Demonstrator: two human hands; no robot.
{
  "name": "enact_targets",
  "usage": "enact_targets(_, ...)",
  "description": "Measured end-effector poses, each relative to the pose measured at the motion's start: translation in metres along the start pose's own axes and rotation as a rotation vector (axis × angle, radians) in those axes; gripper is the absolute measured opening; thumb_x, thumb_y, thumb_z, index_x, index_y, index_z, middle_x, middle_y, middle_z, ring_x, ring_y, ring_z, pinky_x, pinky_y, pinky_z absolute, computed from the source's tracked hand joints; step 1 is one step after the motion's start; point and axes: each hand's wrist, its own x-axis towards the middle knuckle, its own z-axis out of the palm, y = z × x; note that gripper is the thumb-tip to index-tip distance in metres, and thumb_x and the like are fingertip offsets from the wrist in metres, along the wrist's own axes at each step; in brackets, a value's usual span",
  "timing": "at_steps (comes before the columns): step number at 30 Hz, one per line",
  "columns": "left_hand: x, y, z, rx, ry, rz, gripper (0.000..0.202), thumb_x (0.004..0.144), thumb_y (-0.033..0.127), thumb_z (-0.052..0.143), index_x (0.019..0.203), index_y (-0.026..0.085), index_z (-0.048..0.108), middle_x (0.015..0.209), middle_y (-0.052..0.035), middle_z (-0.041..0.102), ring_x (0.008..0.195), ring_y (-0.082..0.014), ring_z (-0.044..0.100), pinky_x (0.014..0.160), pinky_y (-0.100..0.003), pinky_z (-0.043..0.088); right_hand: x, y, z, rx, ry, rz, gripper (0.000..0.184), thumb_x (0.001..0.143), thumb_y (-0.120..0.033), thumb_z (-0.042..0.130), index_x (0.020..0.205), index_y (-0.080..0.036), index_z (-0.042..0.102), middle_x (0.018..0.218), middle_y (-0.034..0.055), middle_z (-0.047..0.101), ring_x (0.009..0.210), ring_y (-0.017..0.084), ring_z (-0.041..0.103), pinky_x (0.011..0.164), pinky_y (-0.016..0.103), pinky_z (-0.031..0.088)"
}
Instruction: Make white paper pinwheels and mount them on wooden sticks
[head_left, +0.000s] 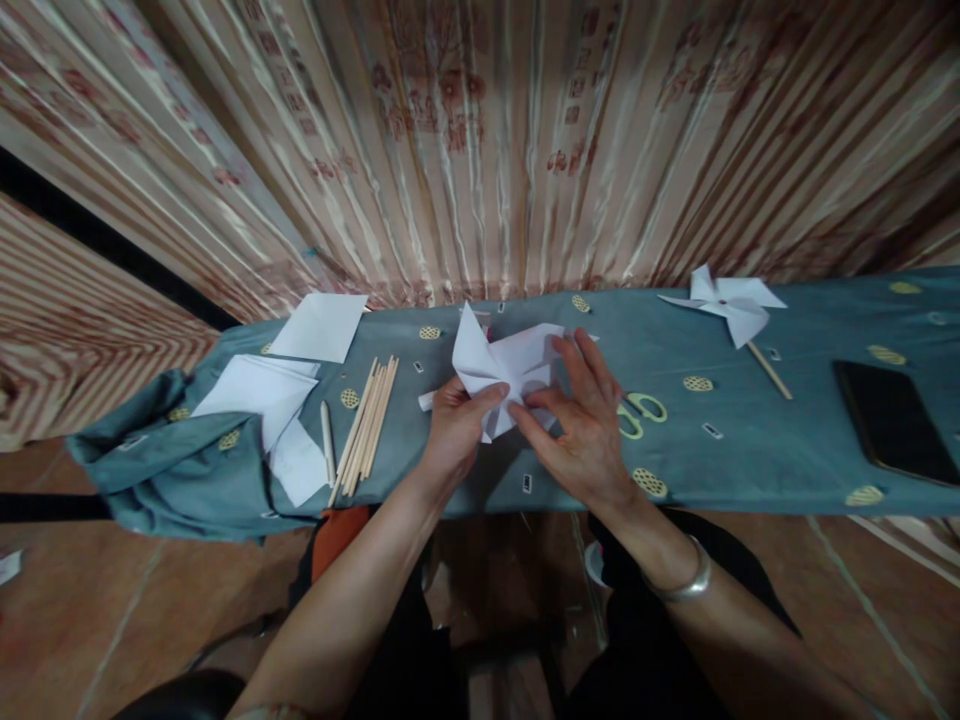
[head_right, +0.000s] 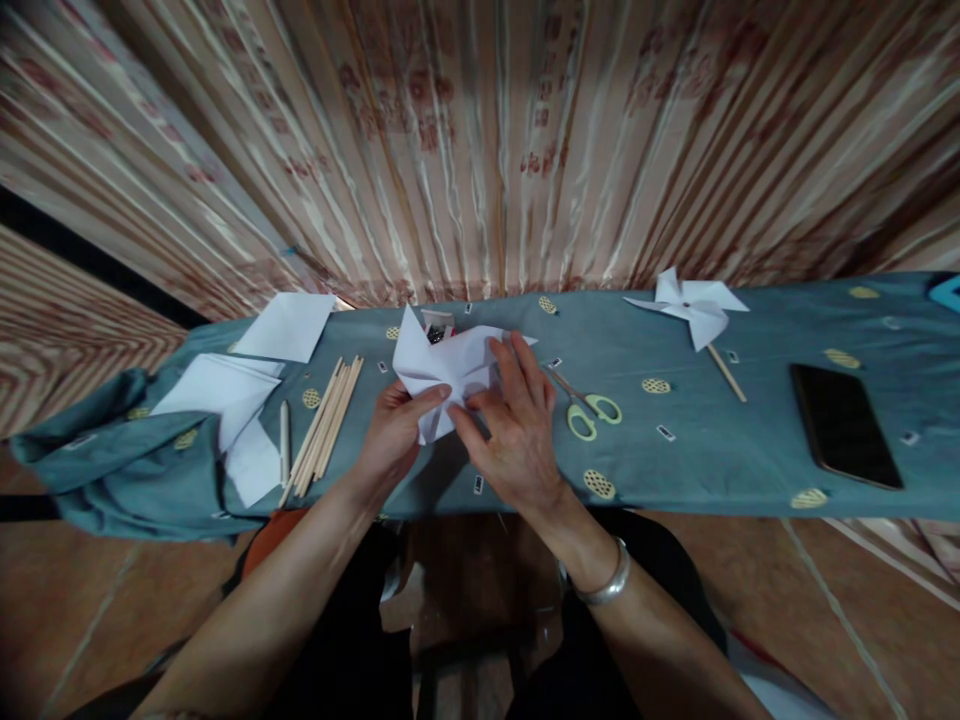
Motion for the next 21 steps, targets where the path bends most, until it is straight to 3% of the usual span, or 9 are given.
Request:
enact_targets(14, 0.0008, -0.0047, -0.0024, -0.077, 0.016, -0.052, 0.025, 0.052, 0.019, 0.083, 0.075, 0.014, 0.073, 0.071, -0.0011, 0.074, 0.060, -0.0135, 0.064, 0.063, -0.025, 0.049, 0.0022, 0.0001, 0.0089, 0.109, -0.022, 0.077, 0.021, 0.087, -0.030, 0.059, 0.069, -0.022, 0.064, 0.148, -0.0003, 0.046, 0.141, 0.032, 0.035, 0.112, 0.055, 0.031)
enact_targets(21, 0.0015, -0.0062, -0.0022, -0.095, 0.006, -0.058, 0.028, 0.056, 0.022, 0.083, 0.081, 0.014, 0.074, 0.077, -0.0034, 0.076, 0.071, -0.0177, 0.069, 0.071, -0.028, 0.051, 0.0020, -0.0002, 0.0103, 0.130, -0.006, 0.077, 0.019, 0.085, -0.028, 0.062, 0.068, -0.021, 0.062, 0.145, 0.0033, 0.050, 0.140, 0.031, 0.036, 0.112, 0.054, 0.032)
